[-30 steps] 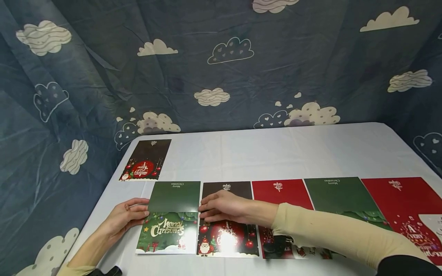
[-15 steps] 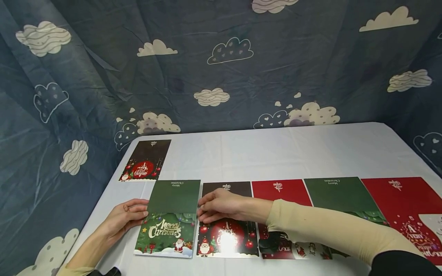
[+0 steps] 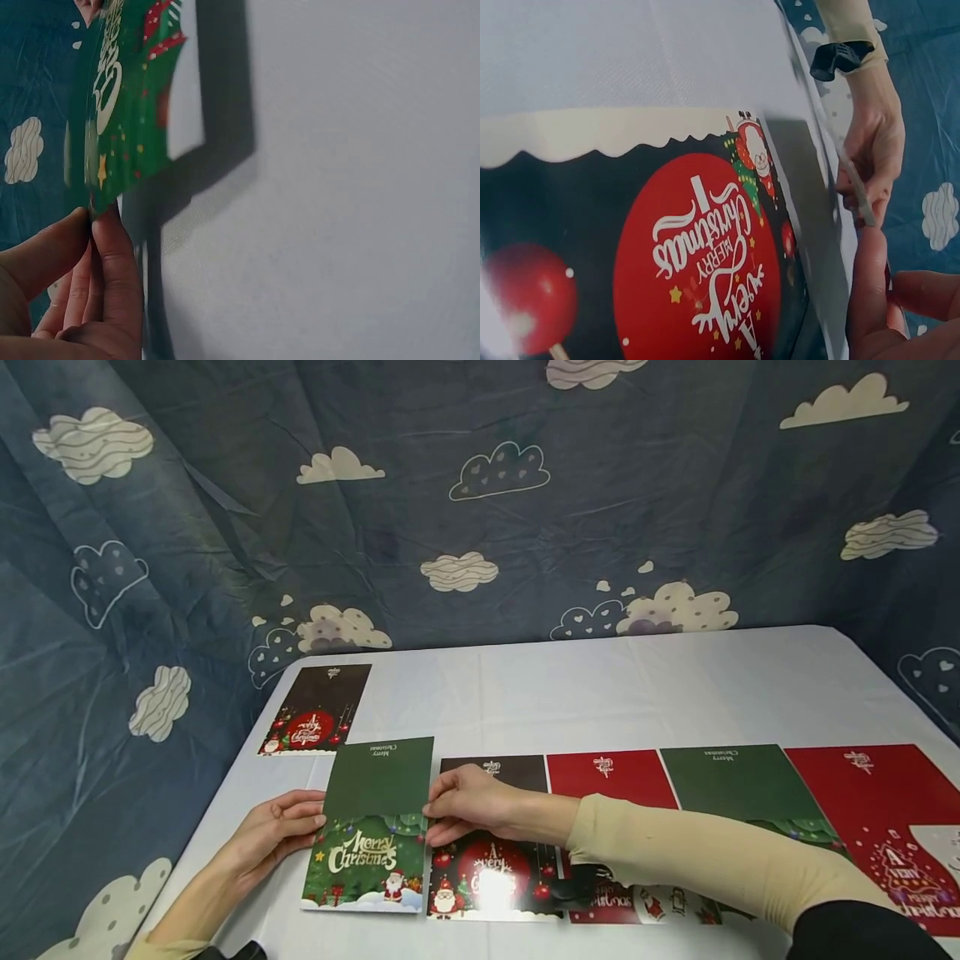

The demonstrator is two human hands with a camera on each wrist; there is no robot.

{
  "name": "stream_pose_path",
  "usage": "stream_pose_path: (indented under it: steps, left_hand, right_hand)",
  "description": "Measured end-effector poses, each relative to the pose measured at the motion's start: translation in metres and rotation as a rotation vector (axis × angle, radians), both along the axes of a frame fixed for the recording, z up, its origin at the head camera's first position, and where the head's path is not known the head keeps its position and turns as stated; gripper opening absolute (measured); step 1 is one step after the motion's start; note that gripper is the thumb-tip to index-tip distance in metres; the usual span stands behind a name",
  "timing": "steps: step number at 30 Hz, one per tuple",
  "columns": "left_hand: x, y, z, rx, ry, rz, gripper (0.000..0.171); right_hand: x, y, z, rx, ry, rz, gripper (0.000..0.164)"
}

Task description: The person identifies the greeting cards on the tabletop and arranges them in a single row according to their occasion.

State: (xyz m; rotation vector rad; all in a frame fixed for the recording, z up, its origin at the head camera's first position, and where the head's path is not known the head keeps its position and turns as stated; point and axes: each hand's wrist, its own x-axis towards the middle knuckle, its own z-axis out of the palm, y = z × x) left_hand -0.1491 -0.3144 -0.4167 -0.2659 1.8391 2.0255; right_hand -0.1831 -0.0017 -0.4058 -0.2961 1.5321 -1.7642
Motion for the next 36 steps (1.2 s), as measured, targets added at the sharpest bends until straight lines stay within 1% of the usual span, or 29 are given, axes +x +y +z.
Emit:
stream_pose_path:
  steps: [6,11,15,19,27,29,33,36]
  left_hand:
    - [-0.003,0.001,0.000,0.008,0.030,0.028,0.034]
    - [-0.009,0.002,0.004,0.026,0.064,0.046,0.030]
    - [-0.017,0.005,0.008,0.011,0.097,0.051,0.028]
    - [-0.025,0.009,0.010,0.000,0.127,0.051,0.028]
    - [-0.039,0.015,0.012,-0.028,0.139,0.058,0.039]
    - [-0.043,0.016,0.012,-0.015,0.143,0.062,0.039]
    - [-0.055,0.016,0.012,0.024,0.154,0.069,0.032]
    - [-0.064,0.016,0.013,0.040,0.157,0.077,0.028]
  right_hand:
    - [-0.006,0.001,0.001,-0.008,-0.031,-0.042,0.008]
    - [-0.014,0.004,0.002,-0.022,-0.035,-0.053,0.007]
    - [-0.022,0.005,0.003,-0.041,-0.040,-0.082,0.006]
    - [-0.030,0.008,0.004,-0.049,-0.024,-0.110,0.009]
    - [-0.049,0.009,0.006,-0.021,0.002,-0.177,0.019]
    - [-0.055,0.008,0.005,-0.020,0.006,-0.193,0.019]
    - [-0.065,0.006,0.005,-0.022,-0.002,-0.219,0.018]
    - [-0.070,0.004,0.005,-0.022,0.008,-0.230,0.022]
